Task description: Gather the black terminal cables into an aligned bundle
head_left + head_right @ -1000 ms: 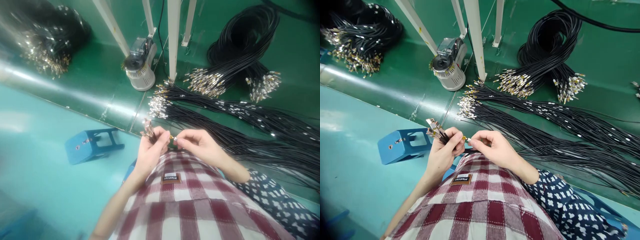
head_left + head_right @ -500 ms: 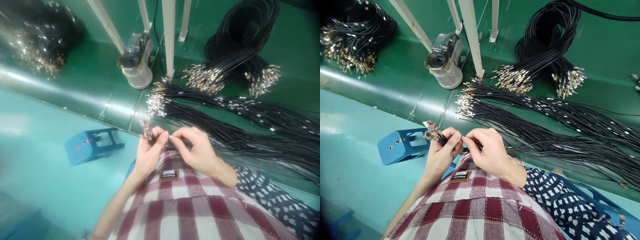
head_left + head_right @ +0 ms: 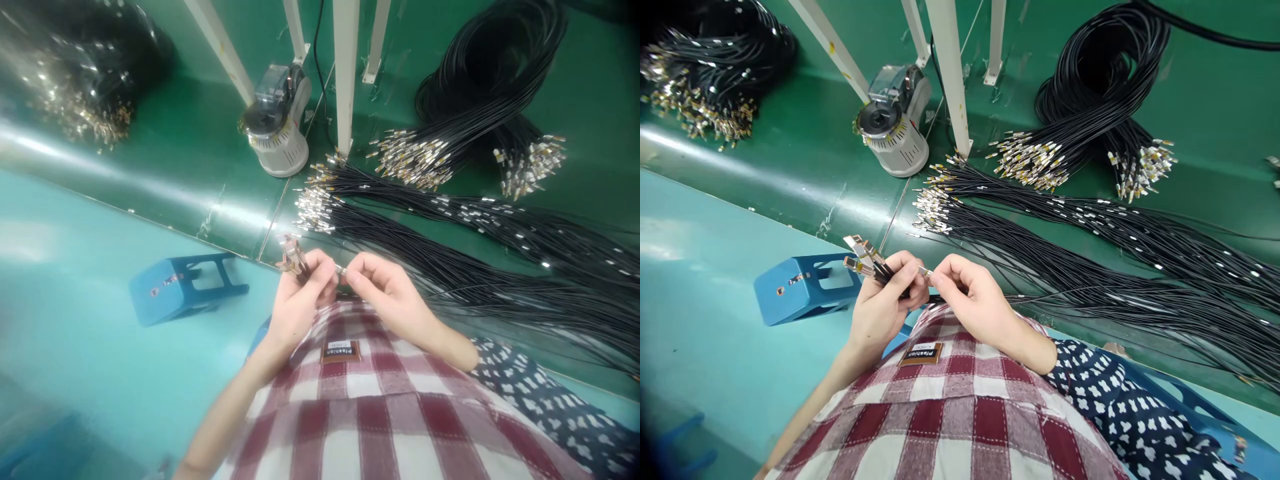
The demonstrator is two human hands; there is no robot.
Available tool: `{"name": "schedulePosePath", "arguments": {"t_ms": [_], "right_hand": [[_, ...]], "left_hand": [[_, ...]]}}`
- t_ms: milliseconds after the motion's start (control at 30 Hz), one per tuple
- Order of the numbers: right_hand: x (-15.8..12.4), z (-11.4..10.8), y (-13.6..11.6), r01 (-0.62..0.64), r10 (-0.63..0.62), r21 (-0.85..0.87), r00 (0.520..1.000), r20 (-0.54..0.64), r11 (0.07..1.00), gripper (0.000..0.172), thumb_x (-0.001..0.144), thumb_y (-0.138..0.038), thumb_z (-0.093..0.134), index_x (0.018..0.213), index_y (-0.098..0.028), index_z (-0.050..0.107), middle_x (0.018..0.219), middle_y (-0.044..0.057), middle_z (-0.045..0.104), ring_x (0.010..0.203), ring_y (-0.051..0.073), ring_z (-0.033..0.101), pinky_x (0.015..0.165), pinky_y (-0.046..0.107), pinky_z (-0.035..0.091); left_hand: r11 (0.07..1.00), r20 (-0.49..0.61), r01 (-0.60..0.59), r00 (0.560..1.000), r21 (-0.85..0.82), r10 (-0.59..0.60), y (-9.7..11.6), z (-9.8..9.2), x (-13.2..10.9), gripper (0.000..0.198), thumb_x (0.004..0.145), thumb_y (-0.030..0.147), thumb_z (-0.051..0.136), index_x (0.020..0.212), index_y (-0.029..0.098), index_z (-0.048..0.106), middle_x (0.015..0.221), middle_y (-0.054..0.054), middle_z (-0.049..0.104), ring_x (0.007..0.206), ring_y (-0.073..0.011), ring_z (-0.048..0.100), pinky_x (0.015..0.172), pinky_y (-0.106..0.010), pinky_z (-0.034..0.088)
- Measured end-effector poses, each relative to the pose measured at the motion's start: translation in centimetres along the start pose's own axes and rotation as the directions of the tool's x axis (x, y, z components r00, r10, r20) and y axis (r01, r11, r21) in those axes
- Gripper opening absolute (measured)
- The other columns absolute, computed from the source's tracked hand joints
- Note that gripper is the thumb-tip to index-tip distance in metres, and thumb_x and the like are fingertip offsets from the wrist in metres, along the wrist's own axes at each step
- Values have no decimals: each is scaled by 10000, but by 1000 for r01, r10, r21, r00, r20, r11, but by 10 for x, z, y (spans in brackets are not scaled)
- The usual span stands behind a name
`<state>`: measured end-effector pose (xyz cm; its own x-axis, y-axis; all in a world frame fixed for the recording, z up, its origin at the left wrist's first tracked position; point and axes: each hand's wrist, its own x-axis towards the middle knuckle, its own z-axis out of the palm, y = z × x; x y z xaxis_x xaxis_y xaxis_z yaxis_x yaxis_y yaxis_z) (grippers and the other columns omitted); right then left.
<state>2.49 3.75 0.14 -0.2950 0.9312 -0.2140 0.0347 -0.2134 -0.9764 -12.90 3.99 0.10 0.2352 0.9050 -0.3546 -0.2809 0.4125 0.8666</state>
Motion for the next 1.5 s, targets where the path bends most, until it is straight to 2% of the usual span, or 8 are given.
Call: {"name": "schedulePosePath", "arguments": {"t_ms": [567, 800, 933, 1067, 1167, 1300, 1400, 1500], "right_hand": [[0, 4, 2, 89, -92, -47, 994, -63, 995, 293, 905, -338, 522, 692, -144, 571, 604, -13, 512, 541, 80, 411, 493, 188, 345], [-3, -15, 24, 65, -39, -162, 987, 159, 985, 284, 964, -385, 422, 936, -161, 596, 699, -6, 548, 628, 103, 484, 614, 211, 405], [2, -17, 33, 43, -18, -247, 995, 101, 968, 306, 983, -360, 376, 825, -171, 558, 588, -28, 513, 561, 103, 485, 601, 216, 392], [17, 6, 18, 106, -64, -436, 992, 108, 894, 273, 959, -290, 411, 784, -179, 587, 600, -16, 560, 558, 114, 479, 607, 234, 357], [24, 16, 15, 152, -73, -548, 984, 163, 823, 270, 948, -274, 429, 781, -175, 617, 660, 5, 616, 587, 119, 483, 642, 245, 353], [33, -6, 51, 49, 126, -451, 929, 349, 891, 499, 1016, -346, 243, 781, -142, 634, 611, 15, 626, 581, 112, 546, 636, 223, 404], [51, -28, 89, -51, 206, -685, 968, 147, 727, 443, 1015, -339, 271, 885, -149, 650, 759, 37, 673, 687, 124, 606, 667, 230, 424], [76, -34, 118, -100, 149, -837, 989, -22, 539, 199, 902, -346, 564, 962, -177, 650, 984, 69, 656, 840, 171, 614, 714, 262, 412]], "left_hand": [[997, 3, -23, 1000, 75, 22, 0, 4, -1, 289, 892, 299, 562, 647, 163, 490, 552, 43, 356, 482, -64, 318, 476, -243, 239], [989, -166, -12, 986, -145, -12, 3, -4, 9, 285, 851, 289, 610, 630, 164, 483, 507, 59, 357, 404, -40, 263, 413, -207, 188], [971, -180, -22, 983, -238, -22, -1, -10, 17, 213, 843, 349, 624, 760, 155, 587, 532, 65, 367, 392, -27, 240, 404, -198, 189], [985, -156, 13, 987, -175, -40, -6, -11, 16, 323, 769, 379, 711, 982, 140, 666, 542, 74, 350, 420, -22, 219, 421, -188, 211], [993, -180, 85, 979, -85, -99, -9, -16, 13, 328, 769, 410, 706, 902, 110, 709, 501, 72, 317, 436, -35, 243, 428, -189, 235], [989, -288, -2, 957, -146, -40, -22, -35, 12, 382, 807, 462, 651, 673, 105, 672, 651, -9, 519, 506, -55, 394, 510, -219, 369], [966, -309, -51, 951, -253, -31, -32, -50, 13, 457, 825, 469, 624, 534, 128, 537, 749, -51, 589, 673, -120, 541, 642, -262, 455], [912, -262, -2, 958, -409, -116, -35, -58, 14, 503, 876, 482, 541, 511, 166, 399, 468, 39, 376, 457, -89, 414, 538, -253, 419]]}}
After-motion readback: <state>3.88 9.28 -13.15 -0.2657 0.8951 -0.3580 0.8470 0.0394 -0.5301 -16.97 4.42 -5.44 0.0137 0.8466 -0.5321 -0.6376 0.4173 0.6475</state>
